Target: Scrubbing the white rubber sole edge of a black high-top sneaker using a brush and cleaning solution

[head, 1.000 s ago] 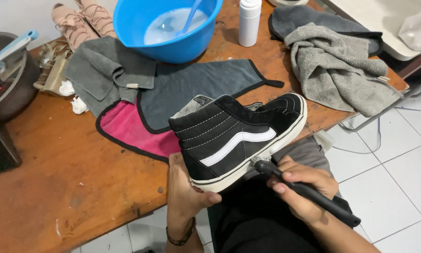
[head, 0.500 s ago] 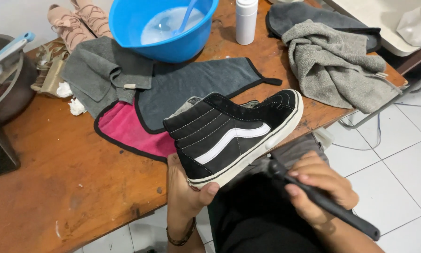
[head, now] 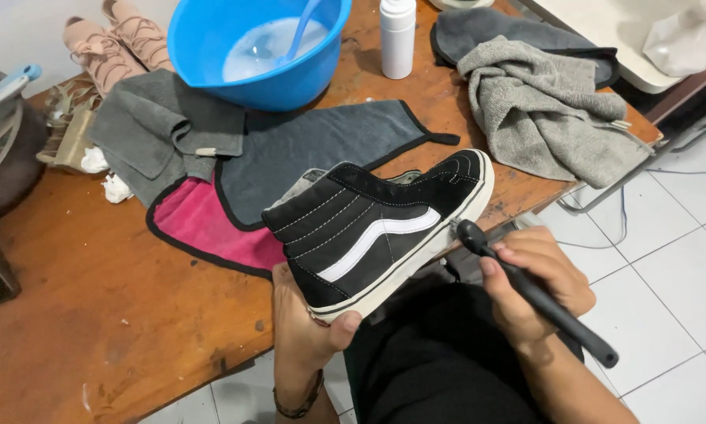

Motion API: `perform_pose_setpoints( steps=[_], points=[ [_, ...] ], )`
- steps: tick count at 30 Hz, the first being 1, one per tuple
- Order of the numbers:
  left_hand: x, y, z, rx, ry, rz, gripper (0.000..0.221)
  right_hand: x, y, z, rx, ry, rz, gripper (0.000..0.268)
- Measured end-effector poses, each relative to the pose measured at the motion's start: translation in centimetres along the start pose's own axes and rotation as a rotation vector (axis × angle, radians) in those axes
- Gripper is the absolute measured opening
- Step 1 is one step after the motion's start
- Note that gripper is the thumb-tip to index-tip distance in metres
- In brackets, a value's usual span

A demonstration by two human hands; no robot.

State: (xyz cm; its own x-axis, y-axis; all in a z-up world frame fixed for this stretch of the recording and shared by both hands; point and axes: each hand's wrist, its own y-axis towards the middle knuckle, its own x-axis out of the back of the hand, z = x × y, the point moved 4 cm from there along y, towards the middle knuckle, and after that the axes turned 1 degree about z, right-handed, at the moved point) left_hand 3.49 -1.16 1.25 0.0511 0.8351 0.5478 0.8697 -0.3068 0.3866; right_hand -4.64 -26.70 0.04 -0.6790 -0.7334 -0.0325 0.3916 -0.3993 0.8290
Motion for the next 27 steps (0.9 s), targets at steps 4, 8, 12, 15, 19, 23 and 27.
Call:
perform_pose_setpoints(
  steps=[4,8,12,15,19,23,27],
  points=[
    [0.0,0.5,-0.9,-0.082,0.021,0.021,0.082,-1.1,0.1,2.3,0.011,0.018,0.148,0.016],
    [0.1,0.7,-1.1,-0.105,0.016,0.044,0.079,-0.3,0.8,0.2,0.017,-0.025,-0.007,0.016],
    [0.1,0.6,-0.8,-0.131,0.019,0.040,0.069,-0.6,0.3,2.2,-0.015,-0.012,0.058,0.014],
    [0.1,0.8,-1.1,-0.141,0.008,0.052,0.068,-1.6,0.4,2.7,0.011,0.055,0.302,0.019],
    [0.1,0.7,-0.8,-0.109,-0.002,0.051,0.067,-0.5,0.1,0.2,0.031,0.003,-0.003,0.015],
    [0.1,0.8,-0.9,-0.099,-0.007,0.073,0.068,-2.2,-0.7,2.8,0.120,0.053,0.187,0.014],
    [0.3,0.7,-0.9,-0.110,-0.009,0.052,0.071,-1.1,-0.8,0.1,0.130,-0.018,0.149,0.015]
  ],
)
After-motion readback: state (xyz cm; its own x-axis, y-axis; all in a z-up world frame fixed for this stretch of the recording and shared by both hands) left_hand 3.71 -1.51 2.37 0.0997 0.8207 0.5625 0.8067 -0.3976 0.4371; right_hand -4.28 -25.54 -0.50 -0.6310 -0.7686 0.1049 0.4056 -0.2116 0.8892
